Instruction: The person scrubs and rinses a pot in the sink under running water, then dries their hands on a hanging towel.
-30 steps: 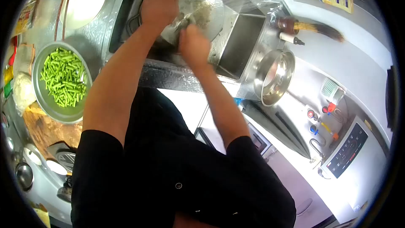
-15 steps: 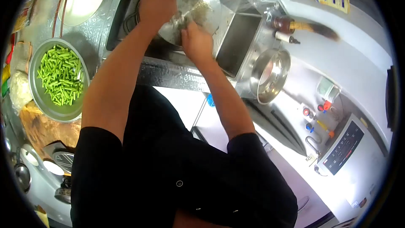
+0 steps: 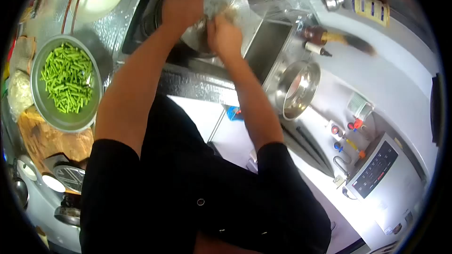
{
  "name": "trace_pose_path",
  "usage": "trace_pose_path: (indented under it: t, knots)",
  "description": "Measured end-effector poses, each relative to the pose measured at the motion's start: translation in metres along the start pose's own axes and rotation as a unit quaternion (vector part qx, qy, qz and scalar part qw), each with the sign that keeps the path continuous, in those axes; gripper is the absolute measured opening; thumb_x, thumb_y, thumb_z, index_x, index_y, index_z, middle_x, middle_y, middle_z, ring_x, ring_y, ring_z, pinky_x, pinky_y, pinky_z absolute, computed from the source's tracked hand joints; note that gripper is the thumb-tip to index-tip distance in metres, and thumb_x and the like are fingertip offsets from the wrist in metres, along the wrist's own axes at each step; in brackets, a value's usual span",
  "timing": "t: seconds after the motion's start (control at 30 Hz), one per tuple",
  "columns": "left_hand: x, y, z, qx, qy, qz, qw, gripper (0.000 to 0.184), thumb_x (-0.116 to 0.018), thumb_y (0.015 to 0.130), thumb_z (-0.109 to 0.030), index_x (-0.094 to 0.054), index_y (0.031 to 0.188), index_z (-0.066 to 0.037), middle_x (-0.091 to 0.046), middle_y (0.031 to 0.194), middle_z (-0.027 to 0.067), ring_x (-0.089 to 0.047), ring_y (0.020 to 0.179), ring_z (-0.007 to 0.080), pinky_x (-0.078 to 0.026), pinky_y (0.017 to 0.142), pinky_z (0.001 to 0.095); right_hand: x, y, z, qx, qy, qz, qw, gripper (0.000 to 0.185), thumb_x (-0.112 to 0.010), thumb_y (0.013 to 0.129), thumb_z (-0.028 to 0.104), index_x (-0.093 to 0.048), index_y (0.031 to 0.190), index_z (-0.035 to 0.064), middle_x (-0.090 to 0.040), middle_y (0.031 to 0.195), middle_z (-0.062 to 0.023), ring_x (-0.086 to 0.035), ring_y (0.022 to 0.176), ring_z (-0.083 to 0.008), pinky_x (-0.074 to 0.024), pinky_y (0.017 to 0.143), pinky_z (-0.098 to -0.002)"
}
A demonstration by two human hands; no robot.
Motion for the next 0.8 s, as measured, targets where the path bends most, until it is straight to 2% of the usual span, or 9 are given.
trace_pose_path:
  t: [0.1,0.2,0.3,0.33,0.47,0.57,0.63,0.73,0.8]
  knots:
    - [-0.002,0.007,0.009,0.016,0.002,-0.017,1.000,0.047,-0.054,0.091,-0.012,-0.057,0.138,-0.013,-0.057,0.141,0.0106,-0.054,0.127,0.0358,-0.044,0.106,0.0462,-0.003,-0.003,-0.003,0.031,0.058,-0.051,0.997,0.016,-0.063,0.090,0.019,-0.061,0.087,0.0038,-0.068,0.082,-0.0237,-0.067,0.074,-0.0420,-0.0519,0.068,-0.0535]
    - [0.002,-0.010,0.000,0.016,-0.010,0.006,1.000,0.048,-0.055,0.091,-0.012,-0.056,0.139,-0.013,-0.057,0.141,0.0110,-0.054,0.128,0.0358,-0.043,0.107,0.0463,-0.002,0.031,0.001,-0.002,-0.021,0.033,0.999,0.023,-0.066,0.088,0.023,-0.060,0.101,0.0040,-0.069,0.088,-0.0245,-0.068,0.079,-0.0430,-0.0534,0.071,-0.0525]
    - [-0.001,0.002,0.002,0.007,0.011,0.000,1.000,0.049,-0.055,0.091,-0.012,-0.056,0.139,-0.013,-0.056,0.142,0.0112,-0.052,0.130,0.0341,-0.042,0.108,0.0463,-0.006,-0.024,-0.011,0.010,-0.010,0.046,0.999,0.019,-0.063,0.090,0.020,-0.058,0.096,0.0034,-0.068,0.084,-0.0233,-0.068,0.079,-0.0427,-0.0522,0.070,-0.0530]
    - [-0.001,0.001,0.002,0.012,0.008,-0.002,1.000,0.048,-0.055,0.091,-0.012,-0.056,0.139,-0.013,-0.056,0.142,0.0115,-0.052,0.131,0.0343,-0.042,0.108,0.0464,0.002,-0.028,-0.002,0.071,0.035,-0.056,0.995,0.019,-0.063,0.091,0.020,-0.056,0.093,0.0030,-0.067,0.081,-0.0224,-0.067,0.076,-0.0427,-0.0509,0.068,-0.0539]
    - [0.002,-0.007,0.000,0.026,-0.023,0.024,0.999,0.048,-0.055,0.090,-0.011,-0.057,0.138,-0.013,-0.056,0.143,0.0116,-0.052,0.130,0.0342,-0.043,0.108,0.0466,-0.007,0.038,0.010,0.025,-0.021,-0.051,0.998,0.021,-0.066,0.089,0.022,-0.056,0.092,0.0039,-0.065,0.081,-0.0207,-0.064,0.074,-0.0419,-0.0503,0.067,-0.0530]
    - [-0.003,0.003,0.003,0.016,-0.014,-0.008,1.000,0.048,-0.055,0.090,-0.010,-0.057,0.138,-0.013,-0.056,0.143,0.0103,-0.053,0.130,0.0329,-0.043,0.107,0.0457,-0.008,-0.002,-0.010,0.022,-0.016,-0.077,0.997,0.021,-0.066,0.090,0.023,-0.056,0.091,0.0044,-0.064,0.080,-0.0200,-0.064,0.072,-0.0416,-0.0501,0.065,-0.0522]
    - [-0.008,0.000,0.005,0.032,0.025,0.018,0.999,0.049,-0.055,0.092,-0.014,-0.055,0.140,-0.021,-0.054,0.145,0.0023,-0.050,0.135,0.0259,-0.041,0.109,0.0464,-0.010,-0.018,-0.023,0.057,-0.010,-0.072,0.996,0.020,-0.065,0.090,0.023,-0.057,0.091,0.0046,-0.063,0.078,-0.0199,-0.063,0.069,-0.0421,-0.0498,0.062,-0.0517]
    - [-0.004,0.002,0.009,0.028,-0.008,-0.005,1.000,0.045,-0.054,0.092,-0.012,-0.059,0.137,-0.017,-0.057,0.142,0.0056,-0.054,0.129,0.0298,-0.044,0.106,0.0454,-0.010,0.020,-0.035,0.015,-0.042,-0.097,0.994,0.019,-0.064,0.090,0.023,-0.056,0.088,0.0055,-0.062,0.076,-0.0186,-0.063,0.064,-0.0409,-0.0494,0.058,-0.0510]
    - [0.004,0.001,0.008,0.018,-0.061,-0.013,0.998,0.044,-0.054,0.091,-0.011,-0.060,0.135,-0.015,-0.059,0.138,0.0093,-0.056,0.125,0.0343,-0.047,0.103,0.0448,-0.017,-0.007,-0.019,0.017,-0.030,-0.097,0.995,0.018,-0.064,0.089,0.022,-0.056,0.087,0.0058,-0.062,0.075,-0.0186,-0.063,0.065,-0.0405,-0.0495,0.059,-0.0511]
Point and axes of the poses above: each hand's wrist, its own y-axis towards the middle knuckle, its own x-axis out of the back of the hand, z = x × y, the point moved 5 cm from there along y, towards the middle knuckle
